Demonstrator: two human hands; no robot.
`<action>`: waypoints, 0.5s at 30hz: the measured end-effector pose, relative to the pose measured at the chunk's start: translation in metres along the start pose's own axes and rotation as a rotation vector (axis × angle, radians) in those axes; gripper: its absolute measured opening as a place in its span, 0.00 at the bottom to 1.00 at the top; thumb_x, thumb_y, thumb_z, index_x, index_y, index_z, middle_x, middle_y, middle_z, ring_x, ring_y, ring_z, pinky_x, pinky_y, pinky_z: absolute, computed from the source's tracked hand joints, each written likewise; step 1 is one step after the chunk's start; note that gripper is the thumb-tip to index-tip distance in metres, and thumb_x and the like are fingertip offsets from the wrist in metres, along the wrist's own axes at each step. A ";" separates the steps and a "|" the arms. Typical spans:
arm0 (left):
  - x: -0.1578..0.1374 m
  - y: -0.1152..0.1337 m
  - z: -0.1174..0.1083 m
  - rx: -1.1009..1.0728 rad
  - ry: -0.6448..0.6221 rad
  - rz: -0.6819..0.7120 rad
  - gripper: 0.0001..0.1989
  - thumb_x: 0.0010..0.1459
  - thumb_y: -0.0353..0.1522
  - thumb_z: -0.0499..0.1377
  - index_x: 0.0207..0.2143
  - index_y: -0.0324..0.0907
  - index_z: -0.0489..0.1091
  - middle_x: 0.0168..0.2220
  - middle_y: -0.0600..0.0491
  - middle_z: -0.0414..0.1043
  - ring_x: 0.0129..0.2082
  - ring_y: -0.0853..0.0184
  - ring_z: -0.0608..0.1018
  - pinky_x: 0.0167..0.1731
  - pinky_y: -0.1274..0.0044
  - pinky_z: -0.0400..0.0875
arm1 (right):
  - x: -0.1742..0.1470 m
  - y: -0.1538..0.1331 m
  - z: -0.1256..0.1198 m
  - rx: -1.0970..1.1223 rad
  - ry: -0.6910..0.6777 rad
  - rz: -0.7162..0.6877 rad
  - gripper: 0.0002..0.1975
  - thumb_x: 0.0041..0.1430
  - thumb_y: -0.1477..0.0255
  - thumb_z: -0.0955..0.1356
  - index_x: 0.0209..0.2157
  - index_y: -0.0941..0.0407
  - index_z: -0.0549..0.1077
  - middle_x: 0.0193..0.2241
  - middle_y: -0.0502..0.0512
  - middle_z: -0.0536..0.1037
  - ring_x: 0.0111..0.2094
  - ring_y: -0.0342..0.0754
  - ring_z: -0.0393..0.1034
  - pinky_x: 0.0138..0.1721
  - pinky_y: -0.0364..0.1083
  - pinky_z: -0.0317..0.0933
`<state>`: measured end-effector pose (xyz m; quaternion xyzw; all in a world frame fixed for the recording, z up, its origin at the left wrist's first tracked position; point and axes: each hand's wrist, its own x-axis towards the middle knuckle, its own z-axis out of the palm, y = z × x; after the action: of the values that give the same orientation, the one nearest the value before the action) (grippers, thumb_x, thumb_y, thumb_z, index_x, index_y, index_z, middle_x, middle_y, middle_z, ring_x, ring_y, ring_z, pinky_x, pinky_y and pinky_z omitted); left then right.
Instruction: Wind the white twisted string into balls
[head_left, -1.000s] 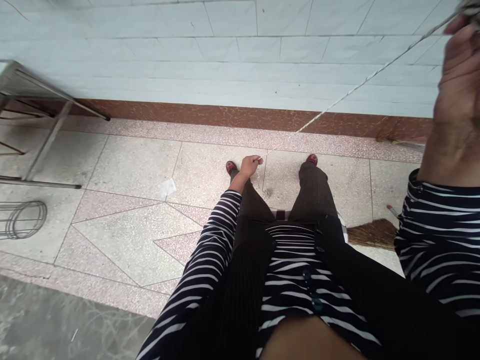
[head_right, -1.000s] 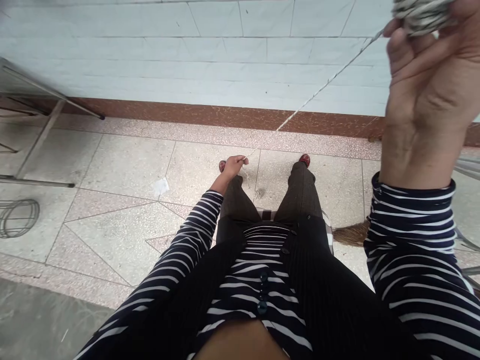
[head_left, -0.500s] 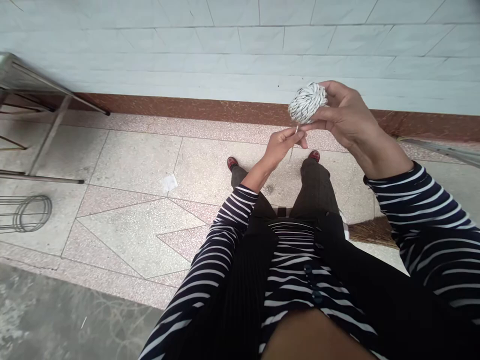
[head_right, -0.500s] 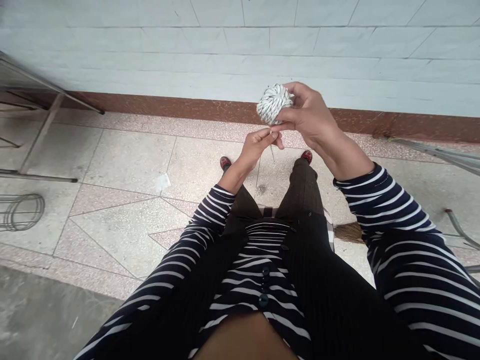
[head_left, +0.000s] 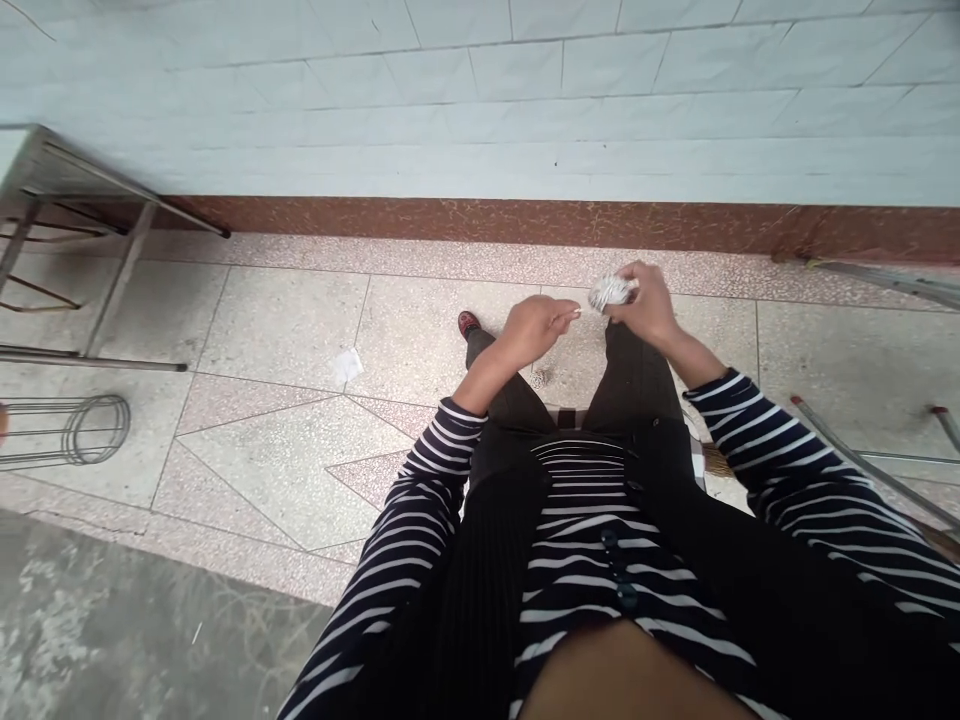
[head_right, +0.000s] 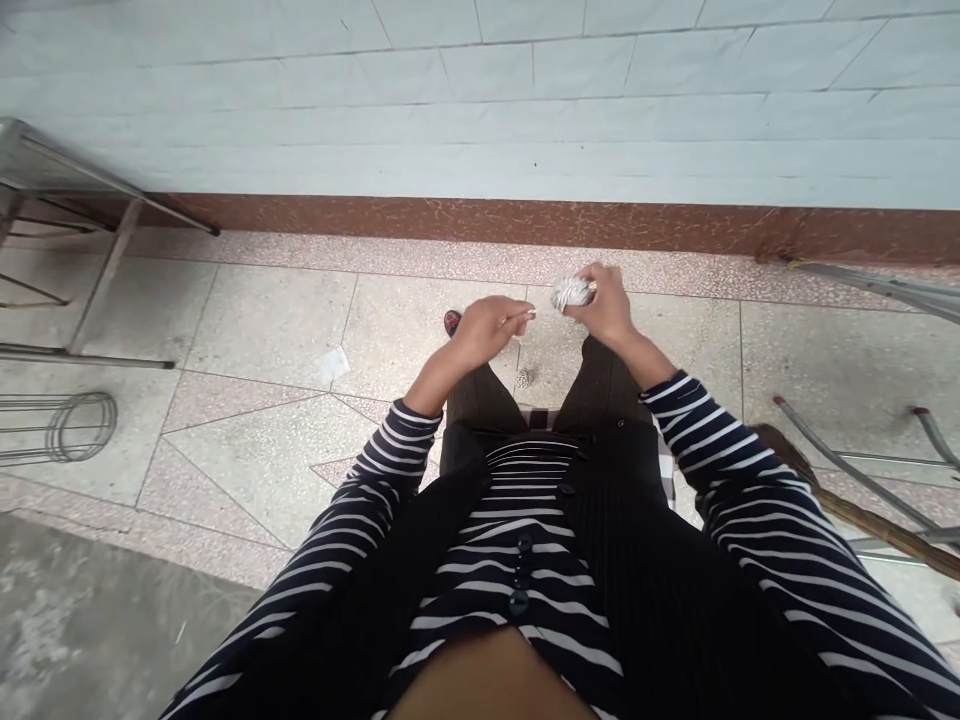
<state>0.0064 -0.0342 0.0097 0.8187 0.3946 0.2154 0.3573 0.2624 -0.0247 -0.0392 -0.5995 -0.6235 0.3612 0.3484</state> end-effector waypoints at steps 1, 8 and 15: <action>0.005 -0.003 -0.006 0.035 0.027 0.014 0.21 0.77 0.38 0.54 0.28 0.43 0.70 0.28 0.53 0.75 0.33 0.64 0.76 0.42 0.73 0.66 | -0.013 -0.002 0.009 0.127 -0.009 0.108 0.25 0.45 0.66 0.81 0.42 0.52 0.70 0.44 0.57 0.75 0.44 0.55 0.74 0.37 0.52 0.78; 0.028 -0.038 0.010 -0.107 0.043 -0.025 0.19 0.76 0.38 0.54 0.32 0.41 0.75 0.34 0.51 0.80 0.38 0.64 0.79 0.45 0.74 0.69 | -0.063 -0.050 0.013 0.880 -0.303 0.384 0.30 0.40 0.67 0.85 0.45 0.51 0.75 0.43 0.52 0.81 0.40 0.52 0.81 0.38 0.51 0.83; 0.013 -0.048 0.050 -0.260 -0.039 -0.169 0.17 0.73 0.37 0.57 0.33 0.39 0.78 0.35 0.52 0.81 0.39 0.66 0.80 0.46 0.75 0.68 | -0.007 -0.058 -0.028 0.826 0.023 0.155 0.31 0.45 0.59 0.85 0.47 0.51 0.73 0.45 0.55 0.82 0.37 0.51 0.82 0.34 0.48 0.81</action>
<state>0.0216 -0.0237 -0.0584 0.7335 0.4238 0.2178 0.4848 0.2582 -0.0321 0.0254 -0.4584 -0.3755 0.5994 0.5382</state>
